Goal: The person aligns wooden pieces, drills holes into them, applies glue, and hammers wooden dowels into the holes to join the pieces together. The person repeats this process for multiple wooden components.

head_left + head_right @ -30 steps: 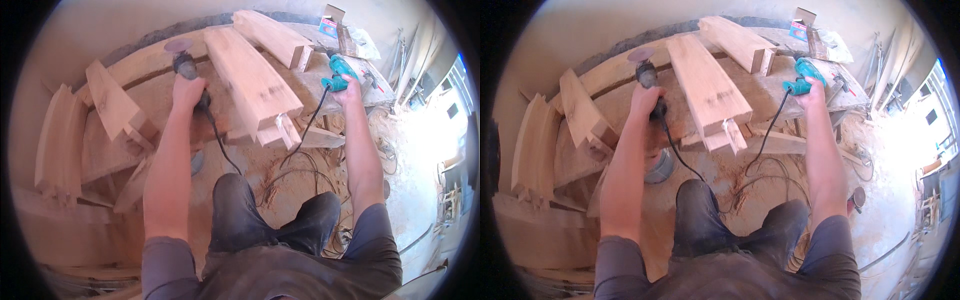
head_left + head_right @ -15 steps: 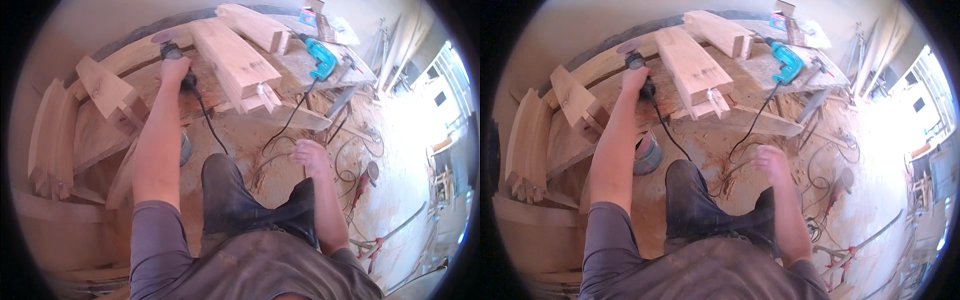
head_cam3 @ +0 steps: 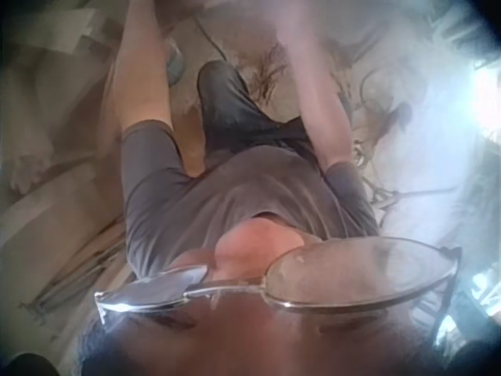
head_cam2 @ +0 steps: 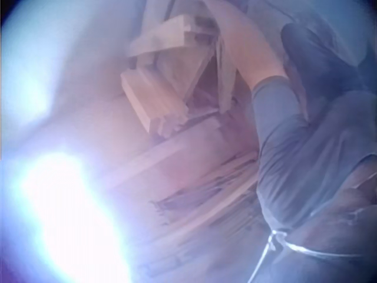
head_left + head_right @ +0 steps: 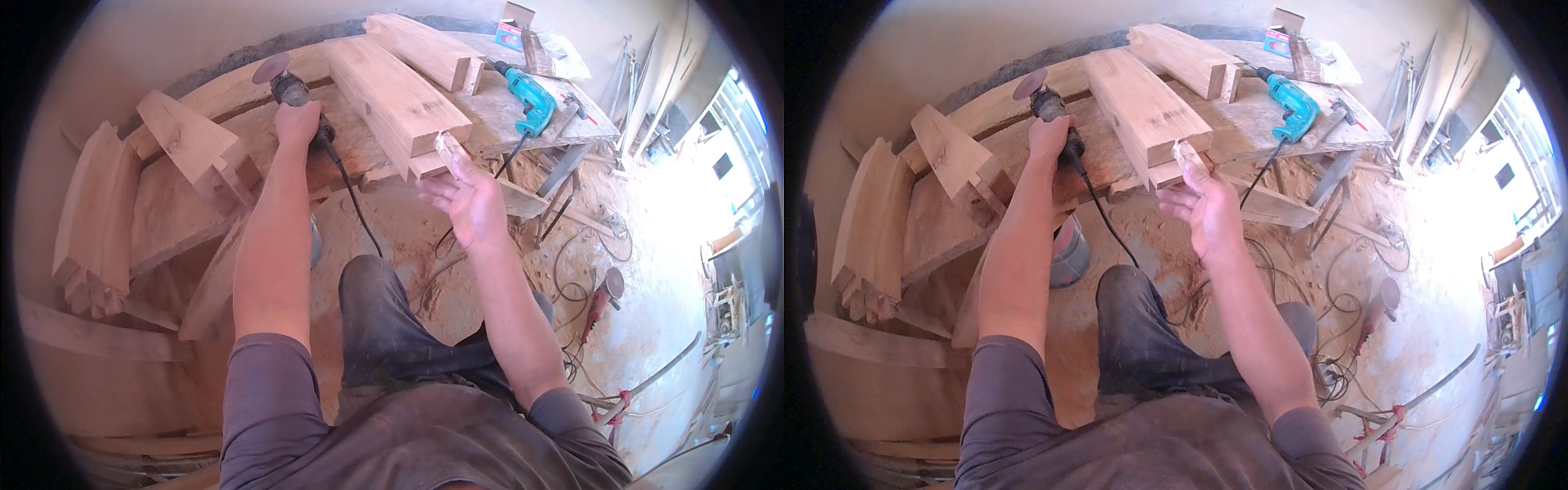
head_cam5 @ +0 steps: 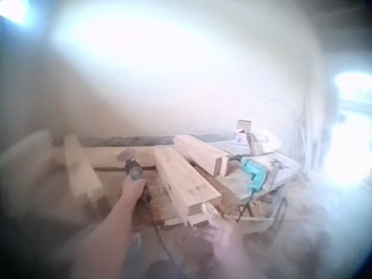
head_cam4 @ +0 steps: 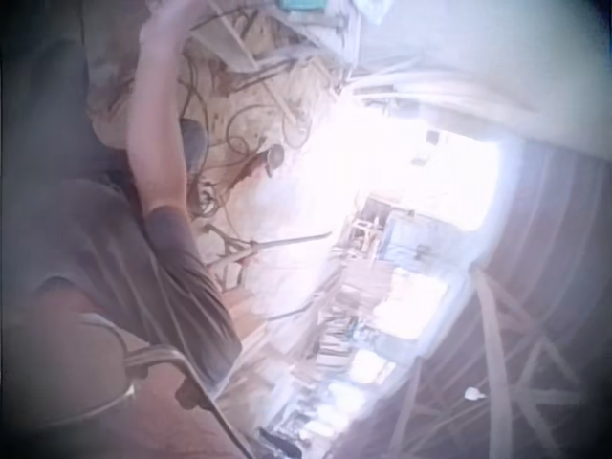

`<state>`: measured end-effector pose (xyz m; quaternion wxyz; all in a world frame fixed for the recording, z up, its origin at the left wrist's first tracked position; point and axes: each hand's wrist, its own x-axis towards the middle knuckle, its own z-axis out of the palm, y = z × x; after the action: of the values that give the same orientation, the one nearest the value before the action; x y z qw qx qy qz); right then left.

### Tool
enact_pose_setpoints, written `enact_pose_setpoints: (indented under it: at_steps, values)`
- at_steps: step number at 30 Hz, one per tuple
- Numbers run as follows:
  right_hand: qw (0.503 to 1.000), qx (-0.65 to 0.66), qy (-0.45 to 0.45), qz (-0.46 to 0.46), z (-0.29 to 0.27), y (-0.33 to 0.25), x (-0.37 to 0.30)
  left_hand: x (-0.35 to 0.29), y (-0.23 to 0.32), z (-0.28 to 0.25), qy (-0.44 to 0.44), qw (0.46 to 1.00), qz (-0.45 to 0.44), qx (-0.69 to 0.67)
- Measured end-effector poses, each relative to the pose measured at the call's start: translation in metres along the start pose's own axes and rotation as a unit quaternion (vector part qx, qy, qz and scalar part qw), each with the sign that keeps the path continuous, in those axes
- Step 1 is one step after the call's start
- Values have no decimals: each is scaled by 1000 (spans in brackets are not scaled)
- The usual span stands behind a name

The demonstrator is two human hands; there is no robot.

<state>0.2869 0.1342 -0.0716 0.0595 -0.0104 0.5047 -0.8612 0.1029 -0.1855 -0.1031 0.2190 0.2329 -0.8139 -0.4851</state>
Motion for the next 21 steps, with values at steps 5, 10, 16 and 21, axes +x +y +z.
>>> enact_pose_setpoints:
  at_steps: [5, 10, 16, 21]
  values:
    - [1000, -6, 21, 19, 2, -15, 12, -17, 3, -7, 5, 999, 17, -30]
    - [999, -24, 38, -14, -9, -20, 34, -13, -5, -11, 26, 999, 30, -32]
    - [985, -139, 24, -99, -9, -29, 39, -30, 3, -12, 56, 996, 46, -56]
    - [963, -230, 4, -143, -3, -29, 36, -26, -8, -13, 75, 991, 60, -95]
